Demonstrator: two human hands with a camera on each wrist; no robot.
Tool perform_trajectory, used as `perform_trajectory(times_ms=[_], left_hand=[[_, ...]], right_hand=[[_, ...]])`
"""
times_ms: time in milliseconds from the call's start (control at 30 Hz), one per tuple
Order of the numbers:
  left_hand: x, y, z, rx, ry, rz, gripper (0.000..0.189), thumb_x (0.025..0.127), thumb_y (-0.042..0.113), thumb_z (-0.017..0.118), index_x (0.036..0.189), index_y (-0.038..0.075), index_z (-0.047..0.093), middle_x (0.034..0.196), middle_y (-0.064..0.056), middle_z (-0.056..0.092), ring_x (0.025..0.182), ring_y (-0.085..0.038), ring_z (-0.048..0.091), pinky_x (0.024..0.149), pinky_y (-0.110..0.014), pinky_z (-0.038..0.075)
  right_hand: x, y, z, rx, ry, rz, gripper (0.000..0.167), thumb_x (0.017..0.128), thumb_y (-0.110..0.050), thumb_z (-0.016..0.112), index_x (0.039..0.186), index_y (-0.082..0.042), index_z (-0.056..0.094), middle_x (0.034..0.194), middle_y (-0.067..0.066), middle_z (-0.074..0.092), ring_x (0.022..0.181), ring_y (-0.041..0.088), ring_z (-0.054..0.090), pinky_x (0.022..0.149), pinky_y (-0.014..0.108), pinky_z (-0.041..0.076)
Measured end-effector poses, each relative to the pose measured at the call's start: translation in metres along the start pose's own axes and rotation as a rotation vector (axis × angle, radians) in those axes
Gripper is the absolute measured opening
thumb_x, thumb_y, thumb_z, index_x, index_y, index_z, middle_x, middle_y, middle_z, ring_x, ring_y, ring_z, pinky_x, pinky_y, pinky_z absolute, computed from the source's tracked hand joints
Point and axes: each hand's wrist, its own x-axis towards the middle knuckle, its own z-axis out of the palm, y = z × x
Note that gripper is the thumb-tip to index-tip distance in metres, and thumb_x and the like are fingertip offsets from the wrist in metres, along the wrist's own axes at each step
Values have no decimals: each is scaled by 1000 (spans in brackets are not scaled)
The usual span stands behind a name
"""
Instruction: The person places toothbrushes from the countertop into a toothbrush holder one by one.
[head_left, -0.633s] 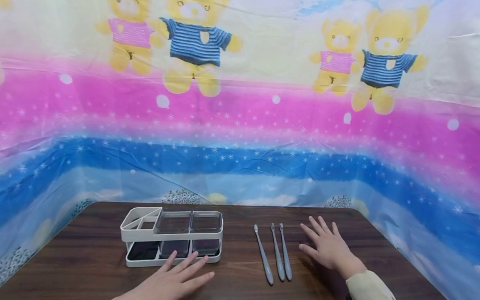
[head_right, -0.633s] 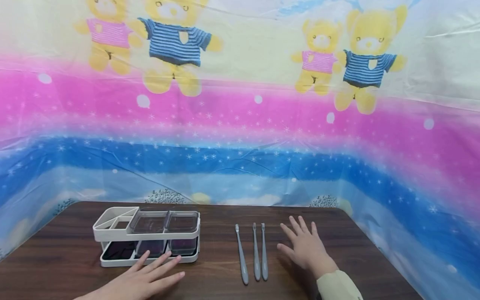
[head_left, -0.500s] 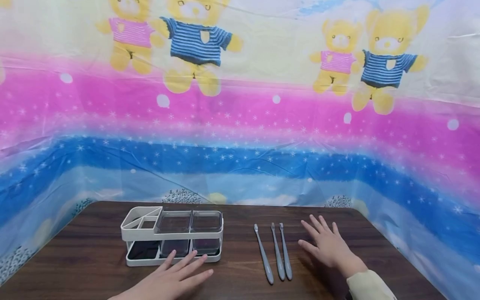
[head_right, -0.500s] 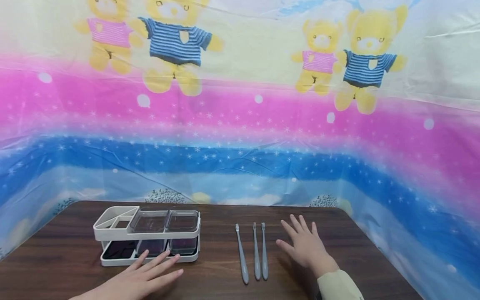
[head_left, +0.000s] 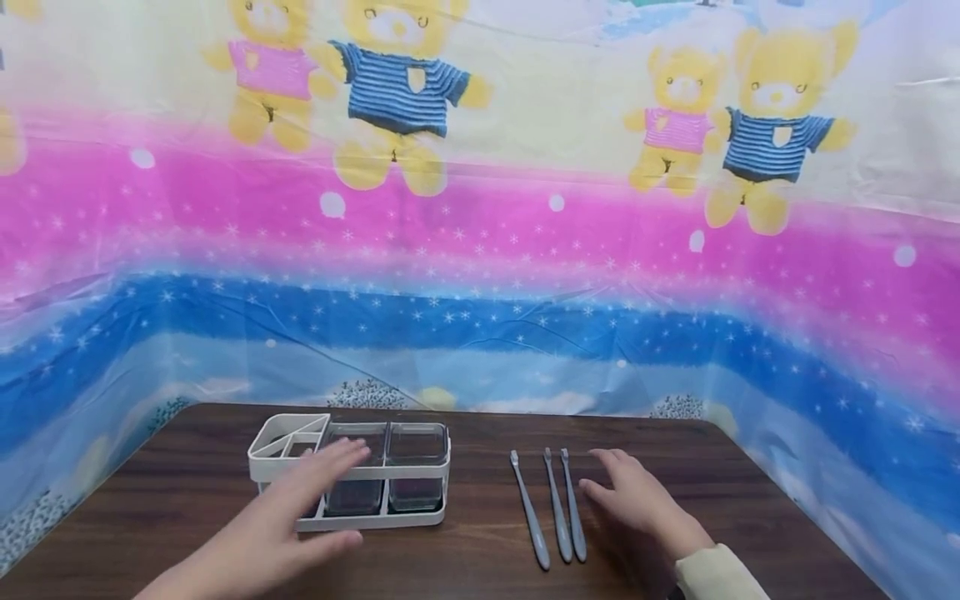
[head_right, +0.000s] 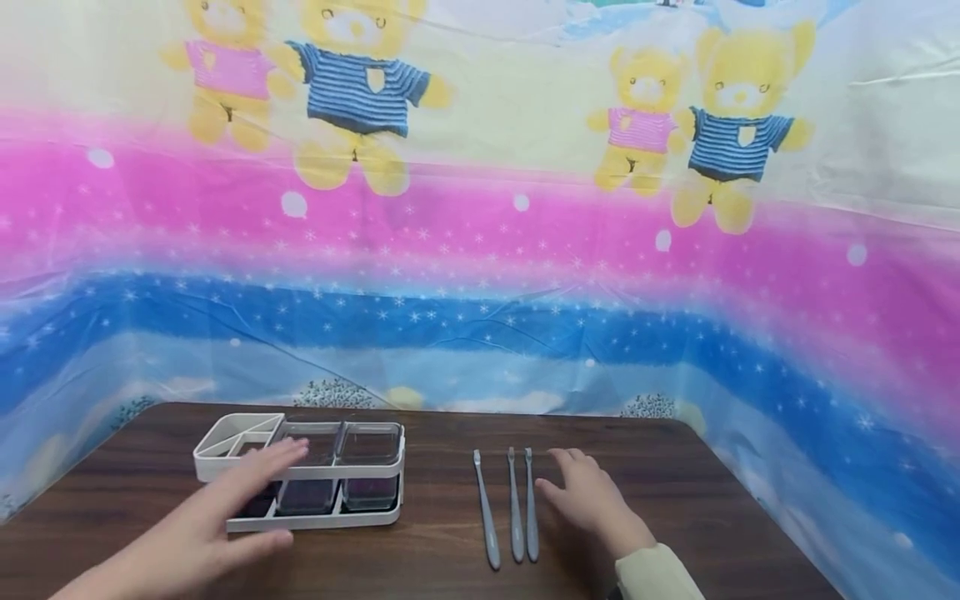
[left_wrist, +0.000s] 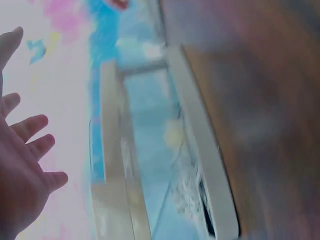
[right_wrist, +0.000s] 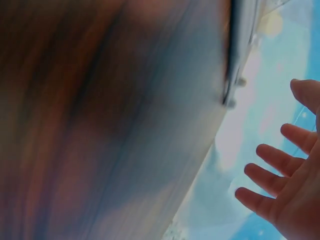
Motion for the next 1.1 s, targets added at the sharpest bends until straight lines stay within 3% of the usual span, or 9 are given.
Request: perform_trajectory(times_ms=[133, 233, 300, 400, 467, 533, 600, 733, 1100], left_hand=[[0, -13, -19, -99, 0, -239, 80, 84, 37, 74, 151, 31, 30, 151, -7, 39, 138, -19, 33, 104, -39, 37], [-1, -27, -29, -166, -10, -349, 82, 86, 33, 72, 153, 30, 25, 153, -14, 34, 121, -31, 48, 79, -43, 49], [-3, -37, -33, -174, -12, -396, 83, 87, 32, 72, 154, 28, 22, 153, -16, 31, 121, -34, 47, 75, -39, 49], [-7, -52, -35, -243, -16, -445, 88, 87, 29, 72, 155, 23, 18, 155, -19, 26, 127, -40, 42, 89, -49, 45], [-8, -61, -35, -294, -9, -467, 91, 87, 26, 73, 156, 20, 15, 155, -21, 24, 137, -50, 23, 98, -65, 30], [-10, -71, -34, -368, 14, -482, 94, 86, 21, 73, 156, 17, 12, 155, -25, 22, 137, -53, 17, 97, -74, 18], [-11, -79, -33, -400, 36, -500, 96, 85, 17, 74, 156, 14, 9, 153, -27, 22, 137, -53, 15, 96, -76, 14], [-13, -92, -29, -416, 43, -528, 99, 85, 15, 73, 156, 11, 5, 151, -31, 21, 135, -53, 15, 95, -77, 13], [-14, -112, -23, -463, -49, -586, 104, 88, 17, 69, 154, 10, -10, 151, -35, 15, 134, -59, 13, 95, -76, 19]], right_hand=[[2, -15, 5, 78, -6, 22, 54, 94, -32, 61, 138, -2, 49, 141, 22, 46, 129, 42, 43, 98, 60, 38], [5, -21, 8, 102, -13, 40, 55, 94, -32, 62, 138, -2, 49, 141, 23, 46, 128, 41, 45, 97, 59, 39], [9, -24, 9, 100, -16, 51, 56, 93, -32, 63, 138, -1, 49, 140, 24, 46, 127, 41, 46, 97, 59, 40], [12, -25, 10, 96, -23, 81, 55, 94, -31, 62, 137, 0, 49, 139, 25, 46, 125, 42, 47, 95, 59, 41], [15, -24, 11, 98, -29, 102, 54, 94, -30, 62, 137, 1, 49, 138, 26, 46, 123, 42, 48, 94, 58, 42], [17, -23, 13, 99, -38, 123, 54, 94, -30, 62, 137, 1, 49, 137, 27, 47, 123, 42, 48, 94, 58, 42], [18, -21, 14, 109, -49, 137, 54, 94, -29, 61, 137, 2, 49, 136, 27, 47, 123, 43, 47, 94, 58, 42], [21, -16, 16, 132, -85, 160, 54, 93, -26, 62, 135, 6, 49, 134, 29, 49, 123, 45, 46, 95, 58, 41], [26, -16, 23, 143, -147, 211, 56, 90, -25, 66, 132, 8, 50, 129, 28, 54, 120, 43, 50, 93, 55, 44]])
